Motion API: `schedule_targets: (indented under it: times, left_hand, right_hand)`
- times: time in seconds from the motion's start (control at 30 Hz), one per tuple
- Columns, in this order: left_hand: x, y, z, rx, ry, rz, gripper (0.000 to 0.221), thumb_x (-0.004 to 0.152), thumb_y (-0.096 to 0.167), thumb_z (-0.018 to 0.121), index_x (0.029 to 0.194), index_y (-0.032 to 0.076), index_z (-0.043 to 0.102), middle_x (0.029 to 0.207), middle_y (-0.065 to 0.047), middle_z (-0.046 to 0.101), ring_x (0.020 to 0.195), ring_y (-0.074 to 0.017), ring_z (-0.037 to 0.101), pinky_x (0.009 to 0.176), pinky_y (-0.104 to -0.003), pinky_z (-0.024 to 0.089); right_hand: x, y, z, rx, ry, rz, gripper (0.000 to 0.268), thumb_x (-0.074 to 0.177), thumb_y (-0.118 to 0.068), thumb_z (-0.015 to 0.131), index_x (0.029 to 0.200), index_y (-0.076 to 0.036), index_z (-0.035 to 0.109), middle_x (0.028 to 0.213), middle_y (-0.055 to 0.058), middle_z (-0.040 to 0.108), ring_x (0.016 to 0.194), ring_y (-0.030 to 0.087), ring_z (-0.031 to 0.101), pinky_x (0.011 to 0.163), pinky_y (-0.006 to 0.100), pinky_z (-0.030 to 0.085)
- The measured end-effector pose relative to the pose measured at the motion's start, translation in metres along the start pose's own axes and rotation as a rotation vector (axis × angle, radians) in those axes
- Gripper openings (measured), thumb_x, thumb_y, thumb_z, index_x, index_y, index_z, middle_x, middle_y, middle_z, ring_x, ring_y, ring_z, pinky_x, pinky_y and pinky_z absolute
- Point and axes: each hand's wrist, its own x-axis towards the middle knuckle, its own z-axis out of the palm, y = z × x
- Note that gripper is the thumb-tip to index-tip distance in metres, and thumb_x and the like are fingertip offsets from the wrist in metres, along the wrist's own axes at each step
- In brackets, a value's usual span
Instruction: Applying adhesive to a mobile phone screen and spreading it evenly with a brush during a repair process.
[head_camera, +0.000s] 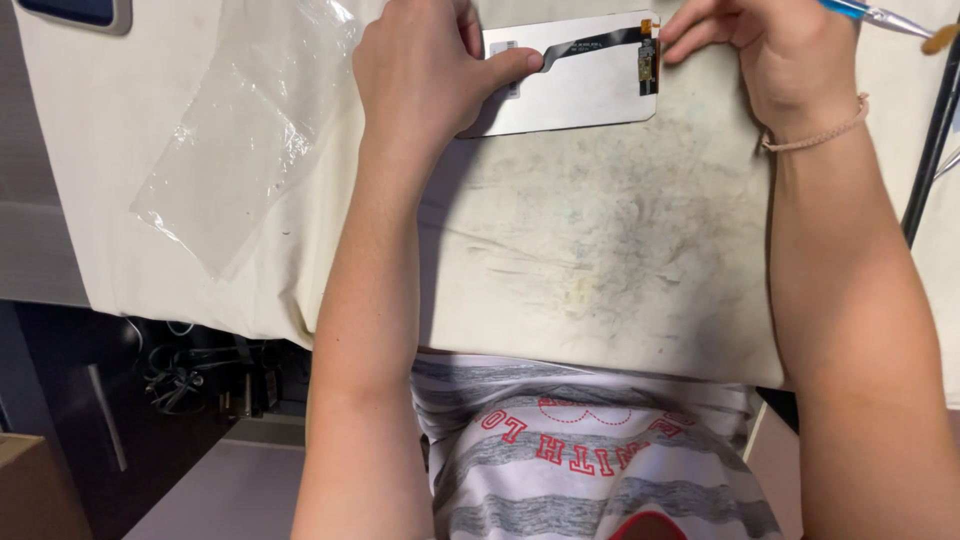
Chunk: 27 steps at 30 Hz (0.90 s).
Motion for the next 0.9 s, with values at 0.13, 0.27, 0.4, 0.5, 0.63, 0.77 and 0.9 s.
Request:
schedule_targets:
  times: [0.13, 0.27, 0.4, 0.5, 0.63, 0.77, 0.9]
  left_hand:
    - [0.001, -0.001, 0.001, 0.004, 0.008, 0.002, 0.066, 0.073, 0.065, 0.100, 0.064, 0.024, 0.049, 0.061, 0.013, 0.061, 0.061, -0.0163, 0.061, 0.054, -0.038, 0.042]
    - [0.001, -0.002, 0.002, 0.014, 0.011, 0.005, 0.066, 0.074, 0.066, 0.100, 0.064, 0.024, 0.050, 0.061, 0.013, 0.062, 0.061, -0.0171, 0.062, 0.054, -0.038, 0.042]
    - [0.002, -0.001, 0.001, 0.031, -0.010, -0.021, 0.066, 0.073, 0.069, 0.098, 0.064, 0.024, 0.050, 0.063, 0.012, 0.062, 0.062, -0.0189, 0.062, 0.054, -0.040, 0.041]
    - [0.002, -0.001, 0.002, 0.034, -0.018, -0.024, 0.064, 0.073, 0.067, 0.095, 0.064, 0.023, 0.050, 0.064, 0.012, 0.064, 0.065, -0.0191, 0.062, 0.055, -0.040, 0.042]
    - [0.000, 0.000, 0.001, 0.026, -0.016, -0.024, 0.064, 0.073, 0.067, 0.095, 0.066, 0.023, 0.049, 0.063, 0.012, 0.065, 0.063, -0.0179, 0.061, 0.054, -0.039, 0.040]
    - [0.001, 0.002, -0.001, 0.026, -0.028, -0.026, 0.063, 0.074, 0.066, 0.094, 0.065, 0.023, 0.049, 0.064, 0.012, 0.065, 0.063, -0.0179, 0.061, 0.055, -0.038, 0.039]
    - [-0.001, 0.003, -0.002, 0.021, -0.027, -0.035, 0.064, 0.075, 0.065, 0.095, 0.066, 0.023, 0.048, 0.064, 0.011, 0.062, 0.061, -0.0165, 0.058, 0.054, -0.037, 0.038]
  right_hand:
    - [-0.014, -0.026, 0.025, -0.171, 0.046, -0.116, 0.014, 0.122, 0.002, 0.070, 0.109, 0.004, 0.063, 0.094, 0.015, 0.065, 0.081, 0.021, 0.070, 0.069, 0.028, 0.064]
    - [-0.011, -0.017, 0.025, -0.313, 0.035, -0.133, 0.011, 0.111, 0.010, 0.063, 0.107, 0.000, 0.060, 0.093, 0.012, 0.064, 0.074, 0.018, 0.064, 0.067, 0.027, 0.054]
    - [-0.009, -0.018, 0.024, -0.355, -0.024, -0.159, 0.018, 0.105, 0.008, 0.074, 0.104, -0.007, 0.066, 0.109, 0.007, 0.069, 0.099, 0.016, 0.069, 0.082, 0.026, 0.059]
    - [-0.011, -0.027, 0.030, -0.294, 0.007, -0.117, 0.017, 0.094, 0.011, 0.066, 0.098, -0.006, 0.064, 0.101, 0.007, 0.069, 0.086, 0.014, 0.066, 0.072, 0.022, 0.054]
    - [-0.007, -0.026, 0.028, -0.214, 0.025, -0.098, 0.017, 0.092, 0.016, 0.062, 0.093, 0.000, 0.061, 0.092, 0.013, 0.067, 0.077, 0.021, 0.070, 0.066, 0.027, 0.059]
    - [-0.008, -0.028, 0.024, -0.280, 0.039, -0.069, 0.010, 0.104, 0.008, 0.064, 0.099, 0.000, 0.064, 0.088, 0.015, 0.068, 0.080, 0.019, 0.074, 0.076, 0.026, 0.065]
    - [-0.005, -0.023, 0.025, -0.256, 0.106, 0.011, 0.010, 0.102, 0.004, 0.064, 0.100, -0.005, 0.062, 0.086, 0.010, 0.068, 0.078, 0.017, 0.075, 0.074, 0.025, 0.068]
